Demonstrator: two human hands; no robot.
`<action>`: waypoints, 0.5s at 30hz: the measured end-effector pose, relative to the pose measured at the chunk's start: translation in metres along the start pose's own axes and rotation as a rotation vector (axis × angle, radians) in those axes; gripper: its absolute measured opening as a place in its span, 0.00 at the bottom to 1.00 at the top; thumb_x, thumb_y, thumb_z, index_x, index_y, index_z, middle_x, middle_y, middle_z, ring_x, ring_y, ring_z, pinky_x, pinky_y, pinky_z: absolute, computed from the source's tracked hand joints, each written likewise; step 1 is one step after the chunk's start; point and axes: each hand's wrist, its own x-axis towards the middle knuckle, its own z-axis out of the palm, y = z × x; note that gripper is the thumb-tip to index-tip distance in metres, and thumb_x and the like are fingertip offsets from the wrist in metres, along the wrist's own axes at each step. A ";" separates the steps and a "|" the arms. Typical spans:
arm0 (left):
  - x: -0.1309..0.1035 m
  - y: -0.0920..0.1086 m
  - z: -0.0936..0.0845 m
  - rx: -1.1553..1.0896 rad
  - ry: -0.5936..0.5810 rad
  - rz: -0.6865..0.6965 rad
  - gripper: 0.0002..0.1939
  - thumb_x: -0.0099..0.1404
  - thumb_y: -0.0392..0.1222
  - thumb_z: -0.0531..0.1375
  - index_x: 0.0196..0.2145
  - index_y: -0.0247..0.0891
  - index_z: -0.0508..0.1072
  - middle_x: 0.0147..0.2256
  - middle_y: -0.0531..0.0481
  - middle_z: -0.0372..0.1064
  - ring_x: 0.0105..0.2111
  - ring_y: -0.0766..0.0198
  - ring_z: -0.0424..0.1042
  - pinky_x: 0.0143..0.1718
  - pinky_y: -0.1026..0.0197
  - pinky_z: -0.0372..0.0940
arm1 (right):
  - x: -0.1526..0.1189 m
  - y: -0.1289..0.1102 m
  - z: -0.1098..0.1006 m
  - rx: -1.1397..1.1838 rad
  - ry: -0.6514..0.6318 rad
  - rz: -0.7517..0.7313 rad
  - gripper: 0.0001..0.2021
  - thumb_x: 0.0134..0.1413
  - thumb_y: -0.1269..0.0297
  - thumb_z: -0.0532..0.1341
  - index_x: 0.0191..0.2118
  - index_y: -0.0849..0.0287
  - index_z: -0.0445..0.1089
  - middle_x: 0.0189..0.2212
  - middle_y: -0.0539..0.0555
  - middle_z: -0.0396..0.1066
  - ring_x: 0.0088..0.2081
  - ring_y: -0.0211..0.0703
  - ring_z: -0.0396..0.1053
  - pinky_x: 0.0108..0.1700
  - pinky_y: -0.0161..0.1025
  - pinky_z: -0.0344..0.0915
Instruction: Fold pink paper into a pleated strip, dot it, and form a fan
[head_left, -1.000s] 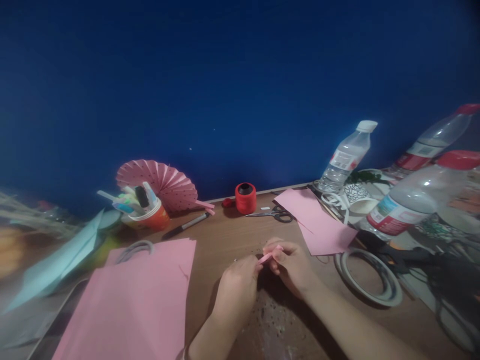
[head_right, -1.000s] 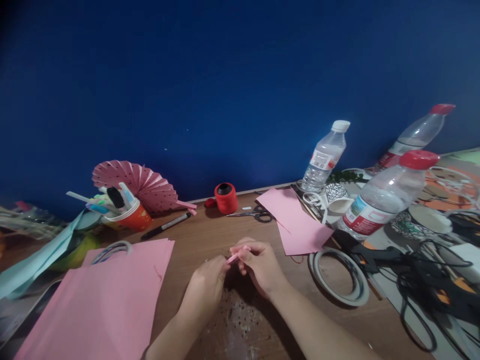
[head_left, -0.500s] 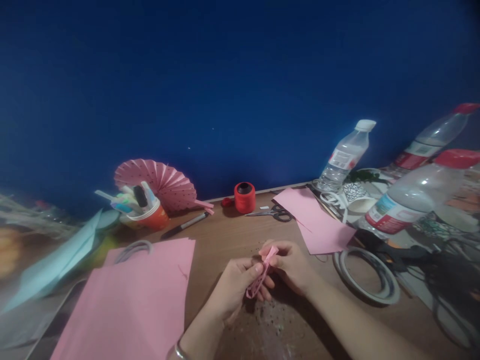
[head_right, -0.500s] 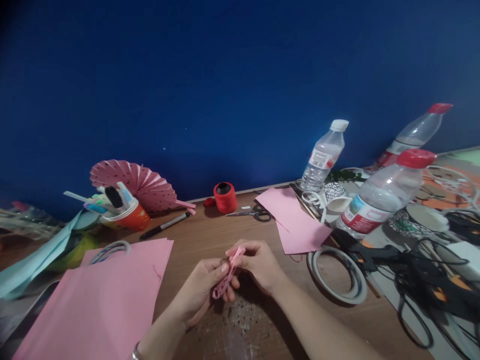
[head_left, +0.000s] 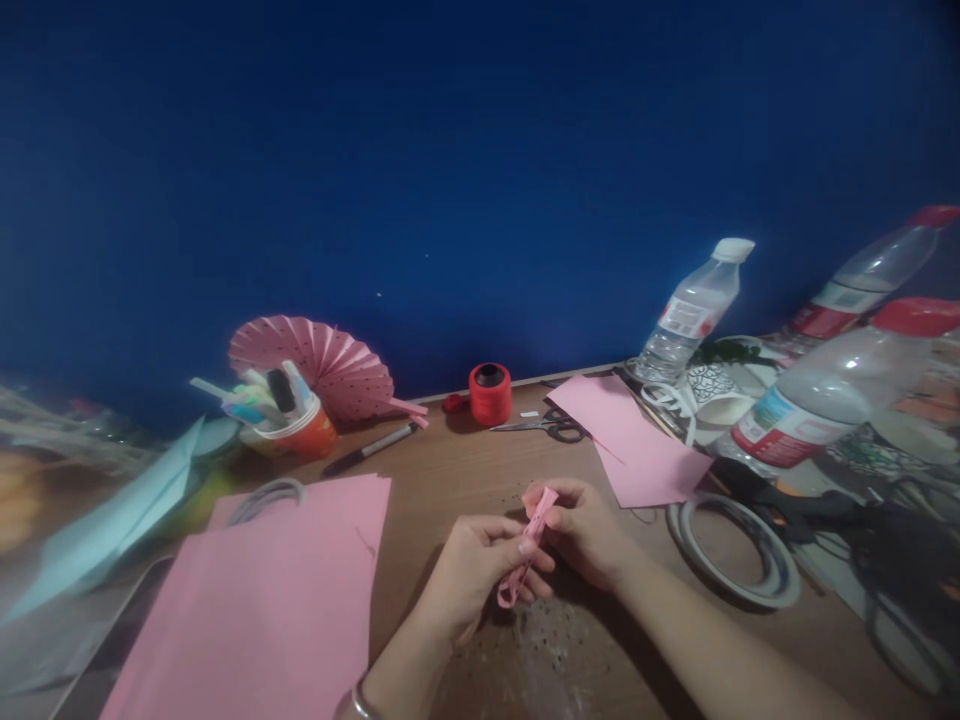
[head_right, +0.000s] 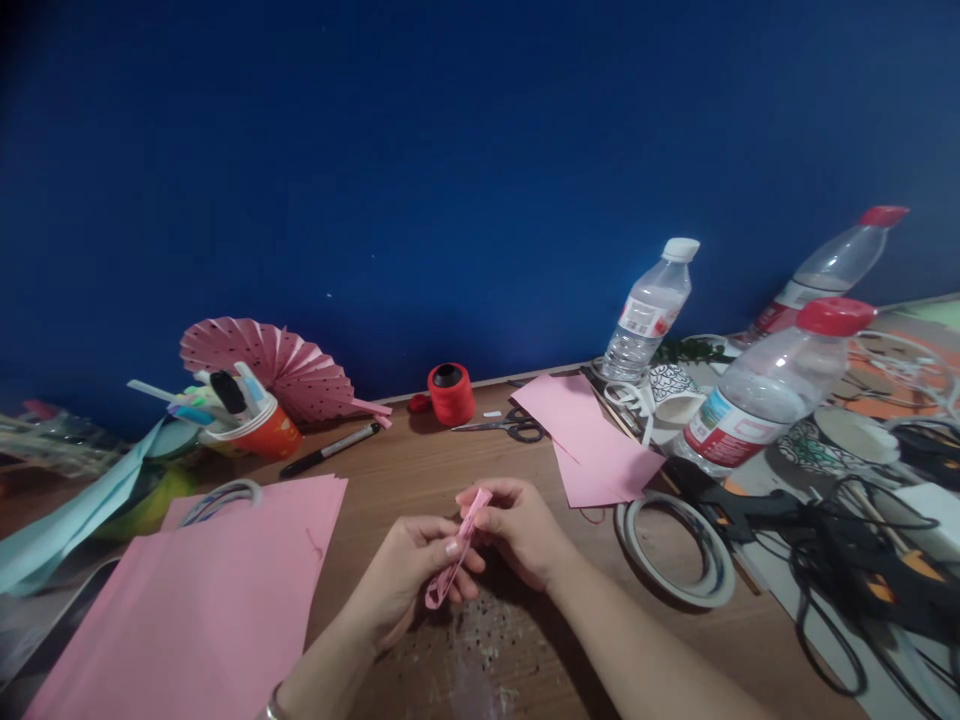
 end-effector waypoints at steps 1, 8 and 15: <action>0.000 0.000 0.000 0.001 -0.002 0.000 0.14 0.49 0.45 0.62 0.25 0.27 0.72 0.23 0.42 0.71 0.17 0.68 0.67 0.17 0.69 0.57 | 0.000 0.000 0.000 -0.005 -0.003 -0.003 0.14 0.27 0.64 0.71 0.27 0.62 0.73 0.20 0.49 0.68 0.20 0.33 0.63 0.23 0.32 0.59; 0.001 -0.002 -0.002 0.016 -0.014 -0.013 0.14 0.49 0.44 0.62 0.25 0.27 0.72 0.23 0.42 0.71 0.17 0.68 0.68 0.17 0.69 0.57 | -0.001 0.000 0.001 -0.006 -0.019 0.005 0.13 0.27 0.64 0.70 0.26 0.62 0.73 0.20 0.48 0.67 0.20 0.32 0.62 0.23 0.31 0.58; 0.000 -0.003 -0.002 -0.034 -0.032 -0.028 0.15 0.49 0.46 0.63 0.25 0.27 0.72 0.22 0.43 0.71 0.17 0.67 0.68 0.17 0.69 0.58 | 0.000 0.000 0.001 -0.035 -0.019 0.005 0.13 0.26 0.64 0.71 0.25 0.62 0.73 0.20 0.48 0.67 0.20 0.32 0.61 0.21 0.30 0.57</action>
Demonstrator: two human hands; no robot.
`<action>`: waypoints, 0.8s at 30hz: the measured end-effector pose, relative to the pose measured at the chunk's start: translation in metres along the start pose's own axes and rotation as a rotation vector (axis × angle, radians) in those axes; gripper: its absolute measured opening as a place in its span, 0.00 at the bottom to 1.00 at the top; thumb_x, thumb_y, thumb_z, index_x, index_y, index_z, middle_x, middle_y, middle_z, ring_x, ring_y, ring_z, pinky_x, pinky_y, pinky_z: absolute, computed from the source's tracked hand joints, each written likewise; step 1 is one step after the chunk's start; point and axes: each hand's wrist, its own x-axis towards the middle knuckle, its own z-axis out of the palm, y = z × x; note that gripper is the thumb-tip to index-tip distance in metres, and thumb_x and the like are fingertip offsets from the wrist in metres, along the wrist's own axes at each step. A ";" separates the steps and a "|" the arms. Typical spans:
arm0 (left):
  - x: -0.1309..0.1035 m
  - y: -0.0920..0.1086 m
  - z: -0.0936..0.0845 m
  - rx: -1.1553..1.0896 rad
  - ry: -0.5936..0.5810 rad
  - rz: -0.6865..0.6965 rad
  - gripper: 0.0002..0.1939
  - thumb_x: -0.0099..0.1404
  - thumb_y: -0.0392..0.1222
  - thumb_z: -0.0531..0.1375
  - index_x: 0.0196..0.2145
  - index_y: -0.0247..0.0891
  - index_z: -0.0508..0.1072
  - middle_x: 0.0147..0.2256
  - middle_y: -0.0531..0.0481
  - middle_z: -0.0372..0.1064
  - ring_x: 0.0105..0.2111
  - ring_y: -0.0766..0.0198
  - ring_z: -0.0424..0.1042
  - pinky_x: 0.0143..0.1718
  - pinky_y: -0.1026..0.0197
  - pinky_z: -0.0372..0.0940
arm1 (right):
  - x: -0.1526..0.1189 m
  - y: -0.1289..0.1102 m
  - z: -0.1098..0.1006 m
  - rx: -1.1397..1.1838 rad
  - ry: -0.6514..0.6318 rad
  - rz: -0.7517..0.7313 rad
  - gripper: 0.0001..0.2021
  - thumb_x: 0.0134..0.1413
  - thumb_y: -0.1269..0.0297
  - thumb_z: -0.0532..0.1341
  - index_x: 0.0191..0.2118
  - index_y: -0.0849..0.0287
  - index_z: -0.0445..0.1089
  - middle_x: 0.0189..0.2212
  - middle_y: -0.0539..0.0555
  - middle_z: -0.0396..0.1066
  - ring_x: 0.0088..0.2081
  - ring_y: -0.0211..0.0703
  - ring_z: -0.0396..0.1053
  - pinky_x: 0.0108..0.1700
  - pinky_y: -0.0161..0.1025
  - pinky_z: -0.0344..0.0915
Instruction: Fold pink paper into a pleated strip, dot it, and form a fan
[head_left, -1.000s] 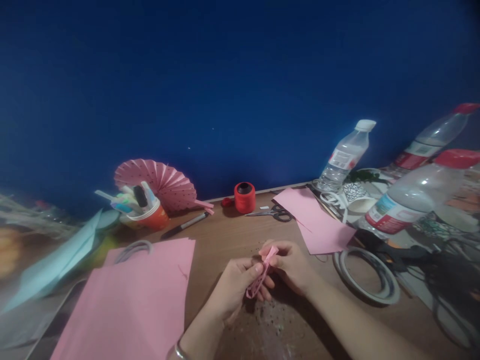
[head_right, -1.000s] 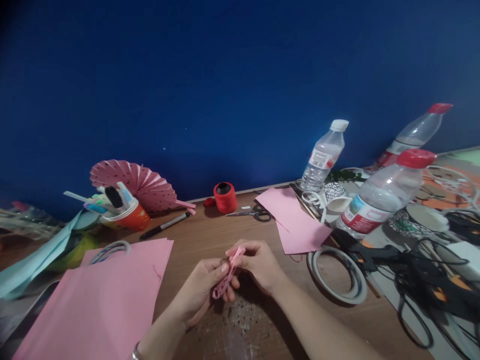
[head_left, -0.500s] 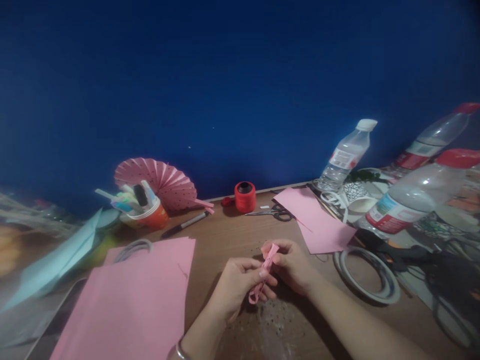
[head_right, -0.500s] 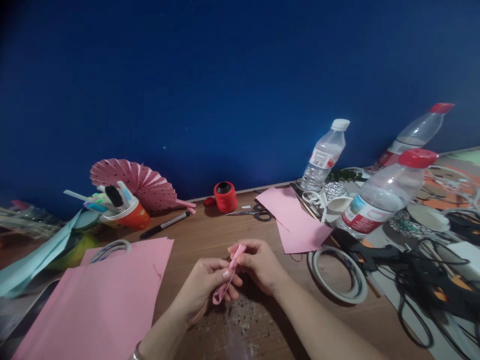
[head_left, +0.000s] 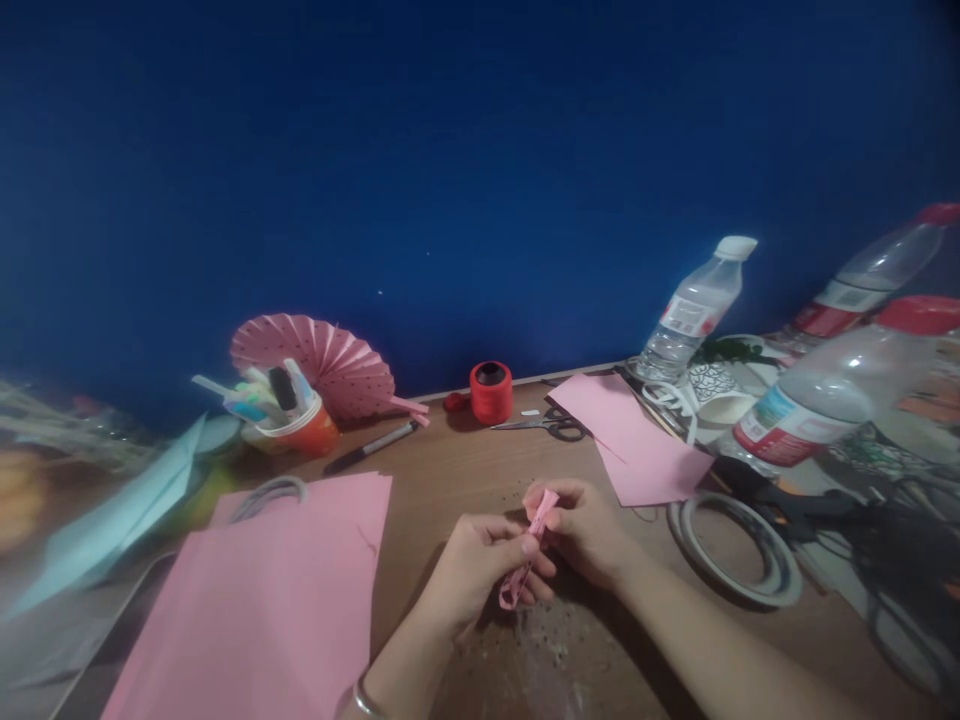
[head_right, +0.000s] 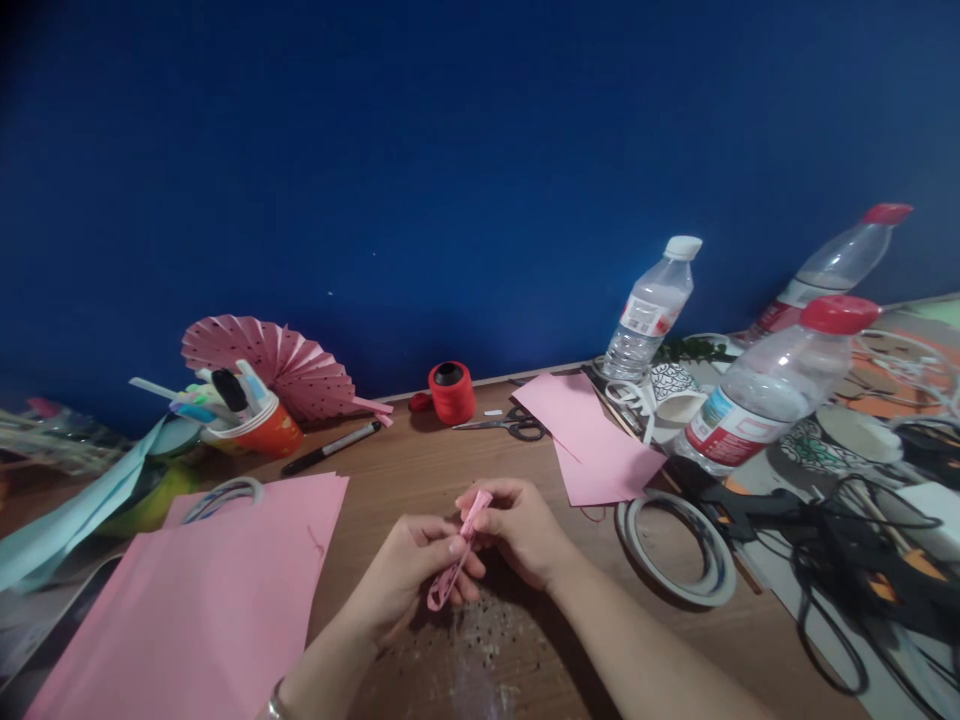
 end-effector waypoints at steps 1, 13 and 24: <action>0.000 0.000 0.000 -0.006 -0.005 0.000 0.16 0.49 0.46 0.63 0.25 0.27 0.72 0.22 0.43 0.71 0.17 0.67 0.68 0.17 0.69 0.58 | 0.000 -0.001 0.000 -0.005 -0.006 0.003 0.13 0.26 0.64 0.71 0.25 0.62 0.73 0.20 0.48 0.67 0.20 0.32 0.61 0.21 0.30 0.57; 0.003 -0.002 -0.002 0.078 -0.032 0.080 0.19 0.57 0.50 0.54 0.29 0.27 0.70 0.24 0.43 0.70 0.18 0.67 0.68 0.19 0.67 0.59 | 0.002 0.002 -0.001 0.002 0.108 -0.191 0.08 0.34 0.63 0.68 0.21 0.61 0.71 0.20 0.47 0.63 0.17 0.28 0.55 0.18 0.29 0.51; 0.000 -0.006 -0.010 0.896 0.303 0.768 0.06 0.57 0.34 0.55 0.35 0.38 0.65 0.37 0.48 0.64 0.38 0.62 0.64 0.39 0.60 0.59 | 0.013 -0.010 -0.019 0.154 0.382 -0.275 0.11 0.24 0.65 0.71 0.21 0.59 0.71 0.16 0.44 0.62 0.17 0.27 0.54 0.18 0.27 0.54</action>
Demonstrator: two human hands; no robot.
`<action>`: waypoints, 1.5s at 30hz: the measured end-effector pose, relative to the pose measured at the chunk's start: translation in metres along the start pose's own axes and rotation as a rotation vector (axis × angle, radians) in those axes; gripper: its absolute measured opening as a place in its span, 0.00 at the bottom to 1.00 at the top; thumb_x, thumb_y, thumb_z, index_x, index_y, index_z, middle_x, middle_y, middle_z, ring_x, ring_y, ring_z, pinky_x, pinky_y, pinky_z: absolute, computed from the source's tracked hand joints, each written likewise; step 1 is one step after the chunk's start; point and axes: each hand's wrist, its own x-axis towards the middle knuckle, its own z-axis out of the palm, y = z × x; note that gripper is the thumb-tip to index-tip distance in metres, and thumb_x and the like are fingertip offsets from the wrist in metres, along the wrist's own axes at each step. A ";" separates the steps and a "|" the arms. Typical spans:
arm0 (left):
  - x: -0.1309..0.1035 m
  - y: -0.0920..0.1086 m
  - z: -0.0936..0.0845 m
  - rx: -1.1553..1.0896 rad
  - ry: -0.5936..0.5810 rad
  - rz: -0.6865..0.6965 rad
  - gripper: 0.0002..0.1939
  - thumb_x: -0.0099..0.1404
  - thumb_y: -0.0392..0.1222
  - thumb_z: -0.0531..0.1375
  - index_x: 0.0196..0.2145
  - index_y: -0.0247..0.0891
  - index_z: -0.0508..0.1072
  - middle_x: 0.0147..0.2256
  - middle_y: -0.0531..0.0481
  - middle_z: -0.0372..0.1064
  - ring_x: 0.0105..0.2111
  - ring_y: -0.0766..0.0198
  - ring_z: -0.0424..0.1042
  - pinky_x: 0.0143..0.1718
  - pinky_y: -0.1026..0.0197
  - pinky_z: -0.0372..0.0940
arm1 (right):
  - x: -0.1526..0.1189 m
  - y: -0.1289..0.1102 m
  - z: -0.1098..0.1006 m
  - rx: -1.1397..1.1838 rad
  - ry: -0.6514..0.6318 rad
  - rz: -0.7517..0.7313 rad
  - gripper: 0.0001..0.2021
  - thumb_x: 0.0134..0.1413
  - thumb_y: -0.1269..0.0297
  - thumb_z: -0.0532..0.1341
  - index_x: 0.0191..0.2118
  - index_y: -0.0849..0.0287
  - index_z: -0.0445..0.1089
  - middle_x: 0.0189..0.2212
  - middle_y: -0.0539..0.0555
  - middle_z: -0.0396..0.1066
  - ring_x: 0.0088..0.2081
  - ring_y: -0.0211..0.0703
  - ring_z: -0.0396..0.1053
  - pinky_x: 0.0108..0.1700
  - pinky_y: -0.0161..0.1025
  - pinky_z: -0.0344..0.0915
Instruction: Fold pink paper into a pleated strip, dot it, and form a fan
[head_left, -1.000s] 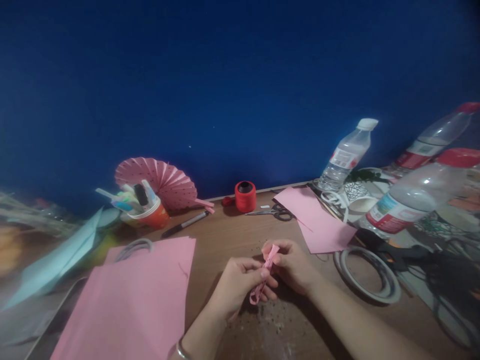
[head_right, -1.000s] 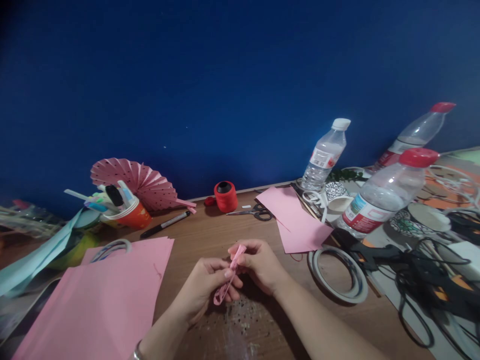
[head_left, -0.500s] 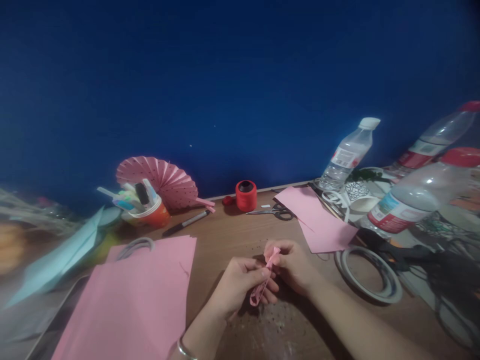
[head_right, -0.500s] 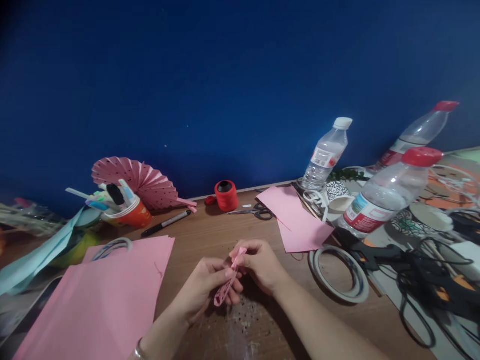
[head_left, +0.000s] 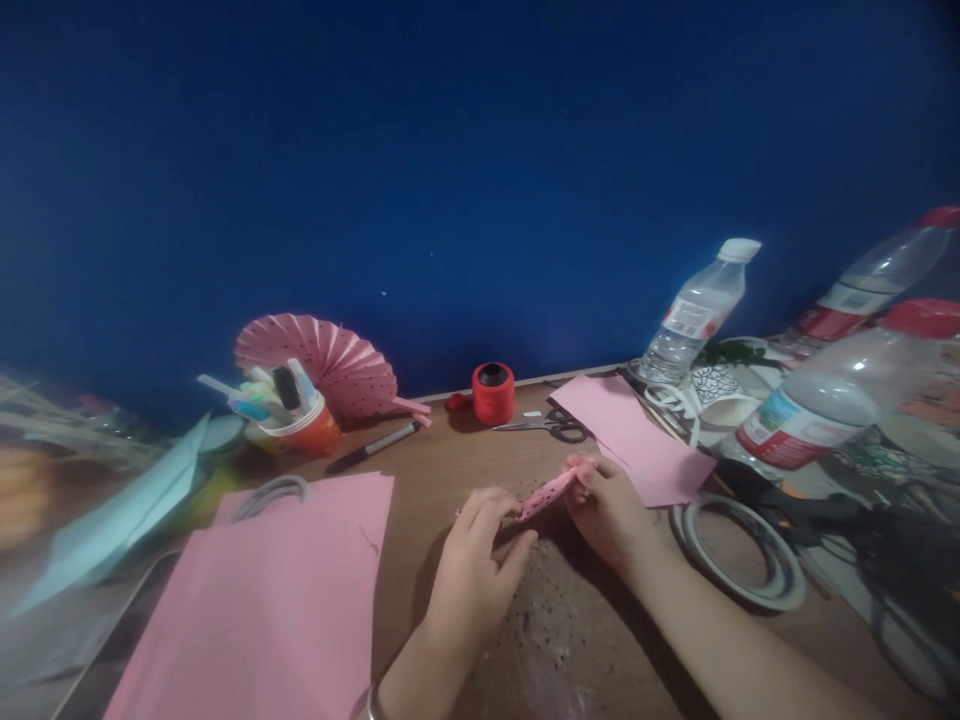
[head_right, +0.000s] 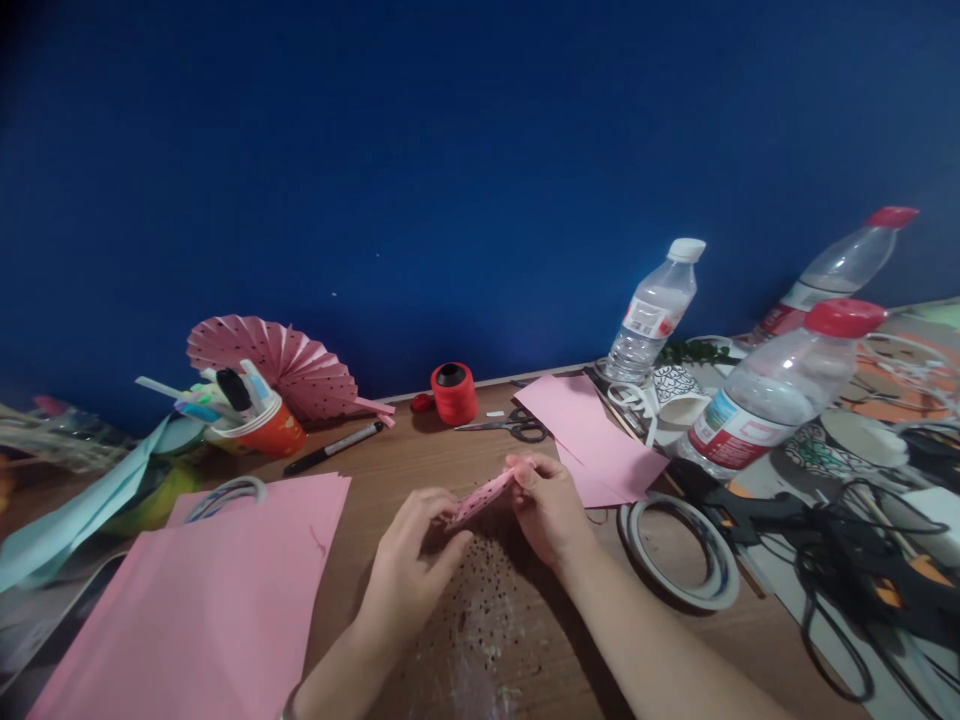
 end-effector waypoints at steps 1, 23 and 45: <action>0.000 -0.002 0.000 0.035 -0.006 0.033 0.06 0.57 0.34 0.55 0.35 0.38 0.65 0.37 0.48 0.64 0.38 0.62 0.64 0.40 0.60 0.59 | 0.000 0.000 0.000 -0.003 -0.010 -0.008 0.11 0.24 0.65 0.71 0.20 0.59 0.71 0.16 0.44 0.62 0.17 0.27 0.54 0.18 0.27 0.54; -0.002 -0.009 0.001 0.195 -0.017 0.004 0.05 0.61 0.40 0.53 0.29 0.39 0.67 0.30 0.52 0.69 0.31 0.65 0.66 0.34 0.63 0.58 | -0.006 0.002 0.001 -0.122 -0.030 -0.101 0.10 0.27 0.61 0.70 0.21 0.58 0.73 0.15 0.46 0.62 0.16 0.29 0.55 0.17 0.29 0.51; -0.006 -0.002 0.002 0.102 0.086 0.054 0.10 0.56 0.41 0.59 0.37 0.40 0.69 0.32 0.50 0.70 0.32 0.63 0.68 0.34 0.62 0.62 | -0.022 0.006 0.007 -0.041 -0.384 -0.035 0.07 0.33 0.64 0.69 0.19 0.55 0.71 0.22 0.47 0.62 0.24 0.32 0.58 0.23 0.28 0.54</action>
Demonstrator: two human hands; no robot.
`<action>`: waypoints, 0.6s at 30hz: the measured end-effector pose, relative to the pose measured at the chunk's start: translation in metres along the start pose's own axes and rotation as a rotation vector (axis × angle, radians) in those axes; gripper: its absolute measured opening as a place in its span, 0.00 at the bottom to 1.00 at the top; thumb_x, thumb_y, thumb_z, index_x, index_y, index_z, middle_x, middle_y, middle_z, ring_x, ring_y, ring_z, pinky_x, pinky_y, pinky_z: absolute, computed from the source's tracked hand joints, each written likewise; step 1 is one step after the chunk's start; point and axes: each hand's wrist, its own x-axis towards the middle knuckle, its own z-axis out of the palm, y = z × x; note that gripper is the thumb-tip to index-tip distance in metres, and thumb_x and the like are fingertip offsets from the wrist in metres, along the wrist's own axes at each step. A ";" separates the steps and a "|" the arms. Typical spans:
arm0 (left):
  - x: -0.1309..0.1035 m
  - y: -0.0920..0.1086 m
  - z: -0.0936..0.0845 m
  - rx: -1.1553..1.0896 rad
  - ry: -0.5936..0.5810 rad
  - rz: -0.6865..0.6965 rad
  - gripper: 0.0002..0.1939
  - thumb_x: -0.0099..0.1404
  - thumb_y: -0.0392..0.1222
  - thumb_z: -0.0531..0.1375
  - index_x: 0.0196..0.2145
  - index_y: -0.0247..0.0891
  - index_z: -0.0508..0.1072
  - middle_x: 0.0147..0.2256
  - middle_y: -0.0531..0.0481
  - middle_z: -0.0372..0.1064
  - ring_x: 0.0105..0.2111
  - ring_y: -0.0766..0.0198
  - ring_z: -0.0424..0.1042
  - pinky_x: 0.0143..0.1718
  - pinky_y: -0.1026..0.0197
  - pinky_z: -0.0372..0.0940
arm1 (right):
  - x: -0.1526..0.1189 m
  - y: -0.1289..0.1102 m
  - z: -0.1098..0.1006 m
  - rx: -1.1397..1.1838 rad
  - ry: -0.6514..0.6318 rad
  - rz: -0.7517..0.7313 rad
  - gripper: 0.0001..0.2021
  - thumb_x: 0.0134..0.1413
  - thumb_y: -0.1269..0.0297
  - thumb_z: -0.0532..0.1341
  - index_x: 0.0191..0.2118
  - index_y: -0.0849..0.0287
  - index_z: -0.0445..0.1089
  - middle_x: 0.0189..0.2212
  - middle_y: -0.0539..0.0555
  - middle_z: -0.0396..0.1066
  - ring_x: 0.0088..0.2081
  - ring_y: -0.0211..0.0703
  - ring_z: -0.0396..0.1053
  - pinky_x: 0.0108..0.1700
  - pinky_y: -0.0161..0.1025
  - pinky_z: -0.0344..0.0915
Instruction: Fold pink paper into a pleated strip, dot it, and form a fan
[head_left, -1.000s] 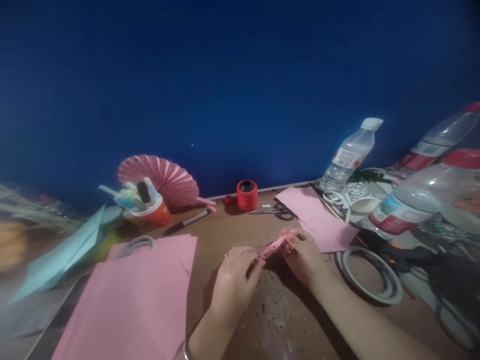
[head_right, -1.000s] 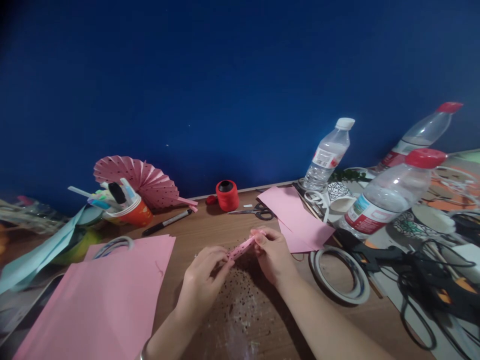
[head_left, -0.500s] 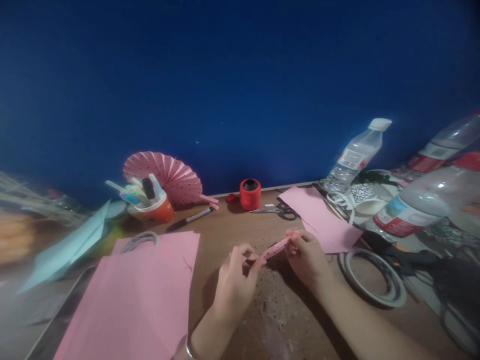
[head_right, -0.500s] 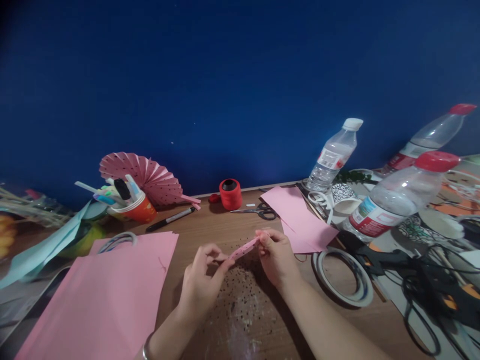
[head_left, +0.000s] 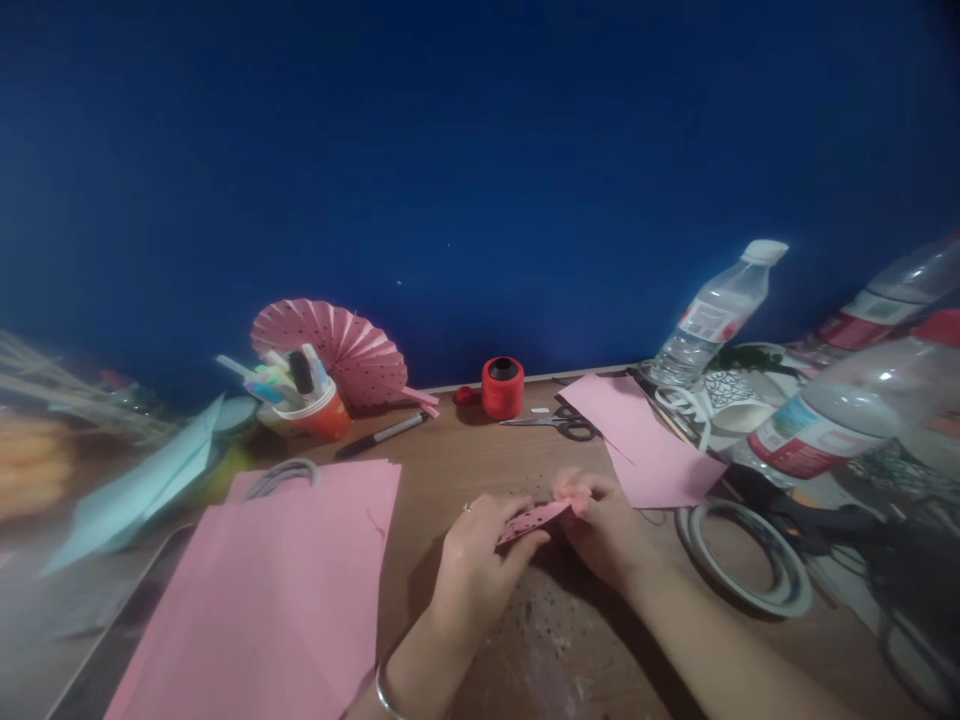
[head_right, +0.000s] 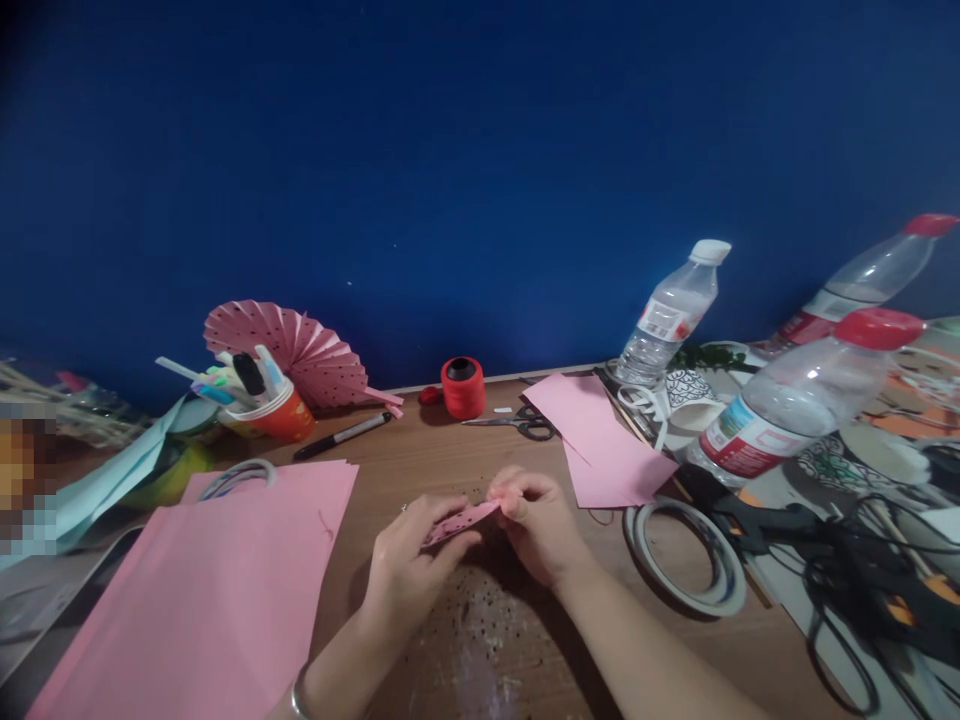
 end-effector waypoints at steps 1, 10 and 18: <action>0.000 0.000 0.000 -0.024 0.008 -0.012 0.08 0.56 0.40 0.59 0.35 0.40 0.71 0.31 0.50 0.70 0.30 0.63 0.68 0.33 0.62 0.62 | 0.000 0.000 0.000 -0.013 -0.019 0.006 0.06 0.33 0.63 0.69 0.20 0.55 0.71 0.22 0.47 0.63 0.24 0.32 0.58 0.23 0.29 0.55; 0.012 -0.007 -0.010 -0.683 0.184 -0.380 0.04 0.48 0.36 0.64 0.23 0.34 0.72 0.24 0.51 0.68 0.25 0.66 0.66 0.27 0.66 0.61 | -0.004 -0.008 0.008 -0.614 -0.034 0.106 0.05 0.37 0.65 0.66 0.19 0.60 0.70 0.17 0.49 0.67 0.20 0.36 0.64 0.23 0.33 0.59; 0.014 -0.012 -0.001 -1.238 0.174 -0.538 0.10 0.54 0.42 0.61 0.23 0.33 0.68 0.23 0.54 0.61 0.23 0.73 0.58 0.24 0.70 0.55 | -0.016 0.001 0.017 -0.985 -0.062 0.068 0.07 0.41 0.67 0.61 0.18 0.61 0.66 0.15 0.48 0.65 0.19 0.35 0.61 0.21 0.30 0.55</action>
